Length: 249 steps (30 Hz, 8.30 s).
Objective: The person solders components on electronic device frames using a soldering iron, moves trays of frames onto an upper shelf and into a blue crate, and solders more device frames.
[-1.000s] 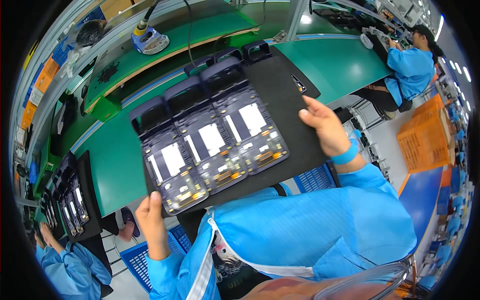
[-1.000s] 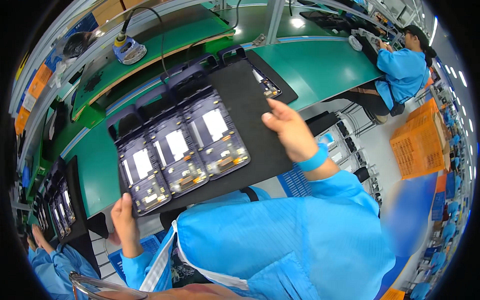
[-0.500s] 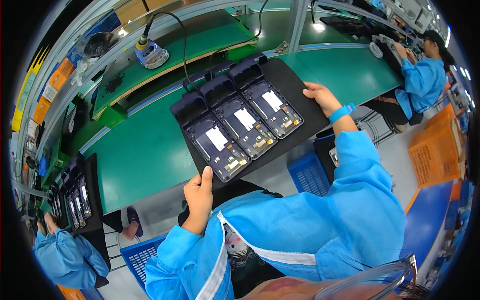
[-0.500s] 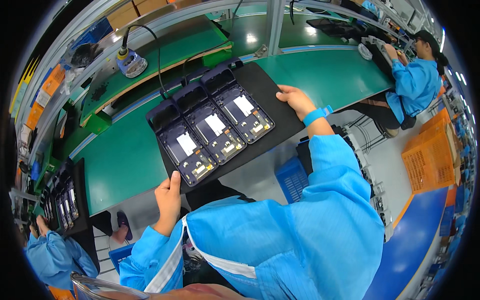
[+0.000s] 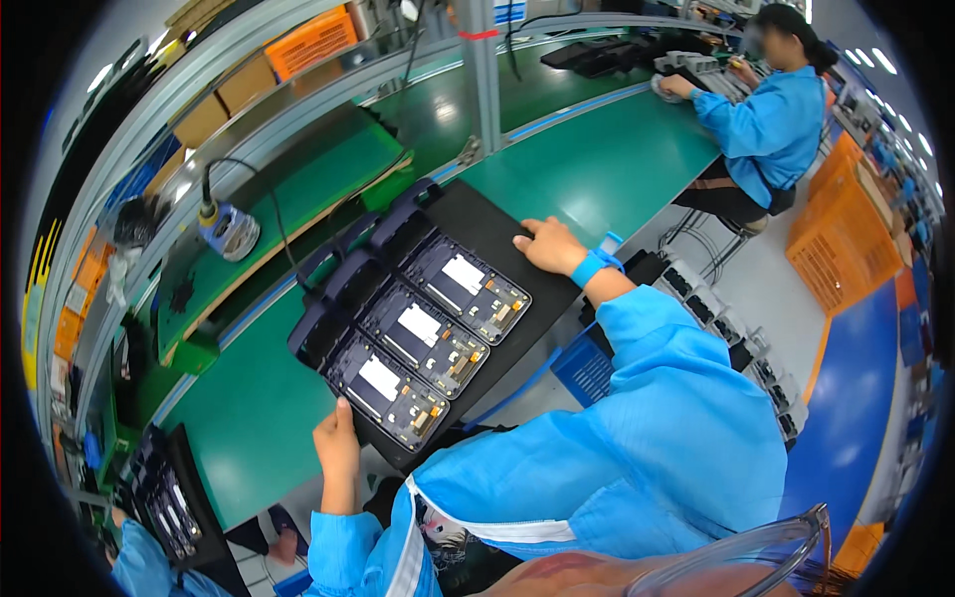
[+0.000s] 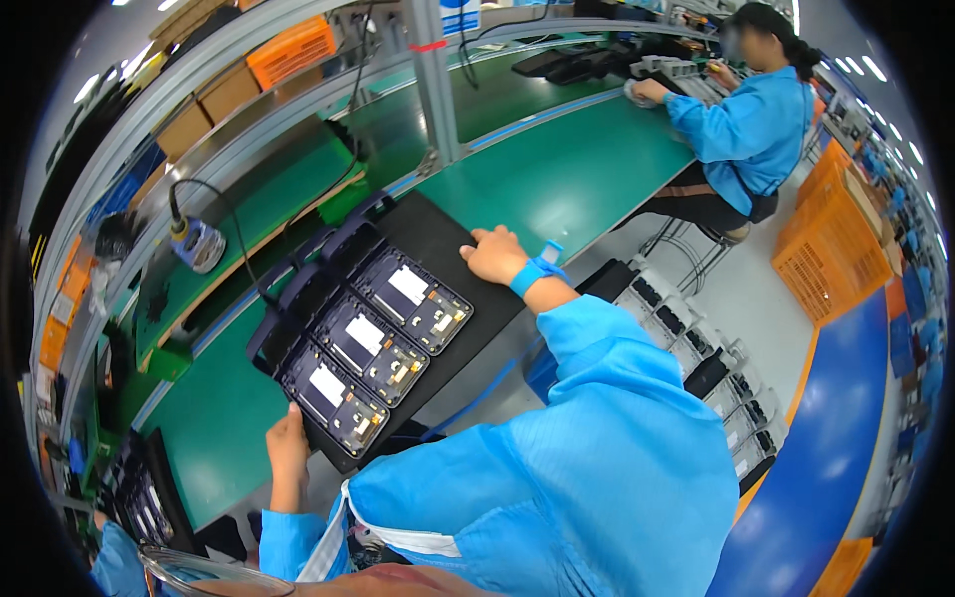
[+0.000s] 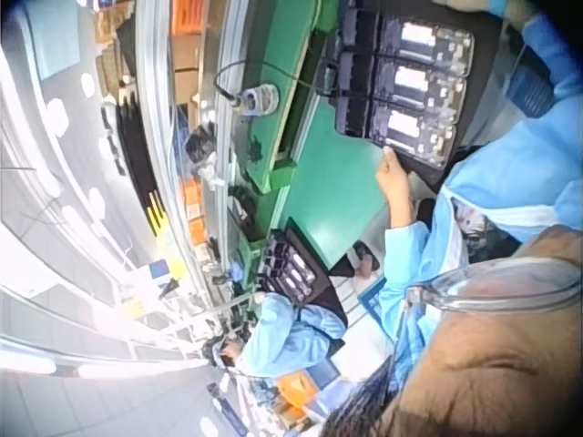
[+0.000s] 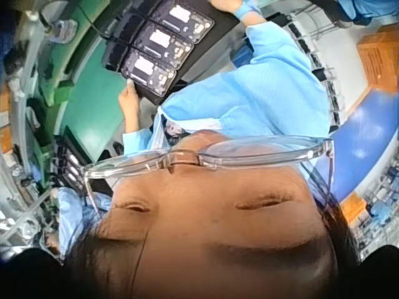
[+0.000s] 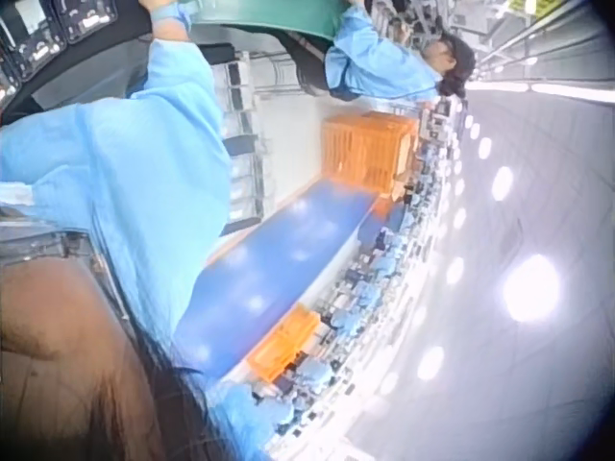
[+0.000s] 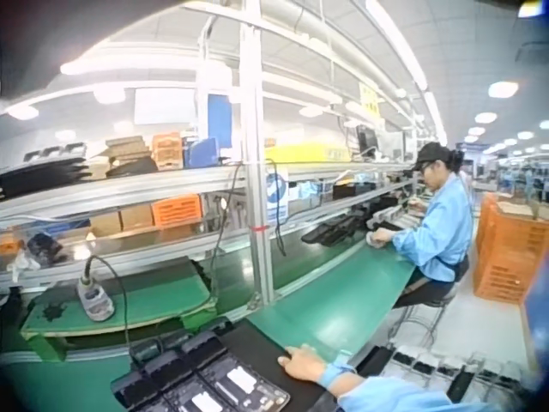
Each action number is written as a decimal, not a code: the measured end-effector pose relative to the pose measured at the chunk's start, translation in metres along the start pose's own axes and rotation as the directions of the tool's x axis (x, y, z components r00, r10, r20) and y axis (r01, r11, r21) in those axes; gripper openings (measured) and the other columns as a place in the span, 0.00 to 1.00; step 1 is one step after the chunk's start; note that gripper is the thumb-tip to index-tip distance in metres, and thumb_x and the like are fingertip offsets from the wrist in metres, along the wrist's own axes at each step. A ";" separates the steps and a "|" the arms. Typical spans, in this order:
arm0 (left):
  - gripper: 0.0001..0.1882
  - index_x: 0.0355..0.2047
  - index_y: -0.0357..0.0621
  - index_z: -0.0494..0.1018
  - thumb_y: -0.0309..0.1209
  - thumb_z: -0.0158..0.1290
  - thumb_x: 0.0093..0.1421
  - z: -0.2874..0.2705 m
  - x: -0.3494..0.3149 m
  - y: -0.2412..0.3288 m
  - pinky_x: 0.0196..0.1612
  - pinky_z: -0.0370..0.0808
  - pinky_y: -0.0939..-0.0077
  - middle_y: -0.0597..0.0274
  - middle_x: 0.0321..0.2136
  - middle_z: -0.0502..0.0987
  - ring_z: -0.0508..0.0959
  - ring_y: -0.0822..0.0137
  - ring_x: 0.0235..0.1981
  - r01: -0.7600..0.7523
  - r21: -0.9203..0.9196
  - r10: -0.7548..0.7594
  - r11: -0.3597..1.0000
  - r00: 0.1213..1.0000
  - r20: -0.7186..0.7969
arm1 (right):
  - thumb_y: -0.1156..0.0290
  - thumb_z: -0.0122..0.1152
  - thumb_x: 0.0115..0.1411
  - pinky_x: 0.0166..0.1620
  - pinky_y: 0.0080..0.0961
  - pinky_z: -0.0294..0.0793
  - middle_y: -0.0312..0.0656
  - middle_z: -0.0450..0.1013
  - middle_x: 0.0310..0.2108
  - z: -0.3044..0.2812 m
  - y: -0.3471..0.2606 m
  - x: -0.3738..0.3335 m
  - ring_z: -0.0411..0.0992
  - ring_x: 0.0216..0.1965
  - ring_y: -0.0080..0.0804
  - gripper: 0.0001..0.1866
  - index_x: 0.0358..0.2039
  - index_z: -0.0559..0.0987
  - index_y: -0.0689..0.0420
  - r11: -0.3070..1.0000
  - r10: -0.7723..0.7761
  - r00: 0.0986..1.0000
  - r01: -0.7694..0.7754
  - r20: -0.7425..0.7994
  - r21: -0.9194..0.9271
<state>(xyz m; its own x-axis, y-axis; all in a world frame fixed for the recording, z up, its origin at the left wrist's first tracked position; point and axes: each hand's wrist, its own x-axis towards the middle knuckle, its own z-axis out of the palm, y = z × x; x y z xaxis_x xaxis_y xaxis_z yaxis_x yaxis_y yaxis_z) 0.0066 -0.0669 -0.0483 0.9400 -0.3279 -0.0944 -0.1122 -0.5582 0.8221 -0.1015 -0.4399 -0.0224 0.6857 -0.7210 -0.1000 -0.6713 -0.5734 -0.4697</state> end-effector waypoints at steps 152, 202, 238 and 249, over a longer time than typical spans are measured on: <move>0.20 0.38 0.41 0.68 0.43 0.46 0.51 0.405 0.184 0.352 0.44 0.66 0.66 0.55 0.37 0.72 0.71 0.57 0.38 0.268 -0.333 0.062 0.904 0.689 0.722 | 0.59 0.42 0.54 0.45 0.31 0.66 0.44 0.69 0.40 -0.135 0.329 0.049 0.67 0.40 0.37 0.19 0.40 0.70 0.58 -0.581 0.505 0.807 0.581 -0.308 0.570; 0.24 0.38 0.34 0.70 0.45 0.39 0.58 0.058 0.044 0.073 0.30 0.66 0.75 0.59 0.22 0.72 0.69 0.69 0.23 -0.084 -0.054 0.096 0.995 0.963 0.253 | 0.56 0.50 0.54 0.46 0.22 0.61 0.40 0.68 0.39 -0.048 0.139 -0.022 0.65 0.41 0.27 0.22 0.40 0.73 0.63 0.707 0.150 0.954 0.081 -0.261 0.703; 0.10 0.35 0.42 0.68 0.31 0.40 0.58 0.155 0.029 0.130 0.12 0.49 0.88 0.78 0.11 0.55 0.52 0.83 0.09 0.291 -0.589 0.014 0.754 0.889 0.458 | 0.73 0.57 0.47 0.34 0.17 0.66 0.39 0.71 0.27 -0.086 0.195 -0.016 0.67 0.28 0.23 0.15 0.36 0.74 0.65 0.724 0.347 0.902 -0.084 -0.255 0.685; 0.10 0.12 0.35 0.71 0.27 0.43 0.44 0.208 0.102 0.109 0.27 0.69 0.59 0.44 0.17 0.71 0.72 0.49 0.21 -0.426 0.008 0.421 0.905 0.897 0.134 | 0.59 0.45 0.57 0.51 0.28 0.57 0.52 0.58 0.50 -0.044 0.156 -0.053 0.59 0.48 0.37 0.26 0.50 0.60 0.66 0.760 0.372 0.687 0.161 -0.625 0.629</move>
<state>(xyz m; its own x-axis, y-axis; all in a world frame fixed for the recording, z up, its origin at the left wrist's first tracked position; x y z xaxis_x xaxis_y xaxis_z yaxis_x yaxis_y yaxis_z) 0.0232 -0.3196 -0.0846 0.7527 -0.6316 0.1858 -0.5041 -0.3714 0.7797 -0.2548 -0.5075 -0.0517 0.0458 -0.9513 0.3048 -0.2232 -0.3071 -0.9251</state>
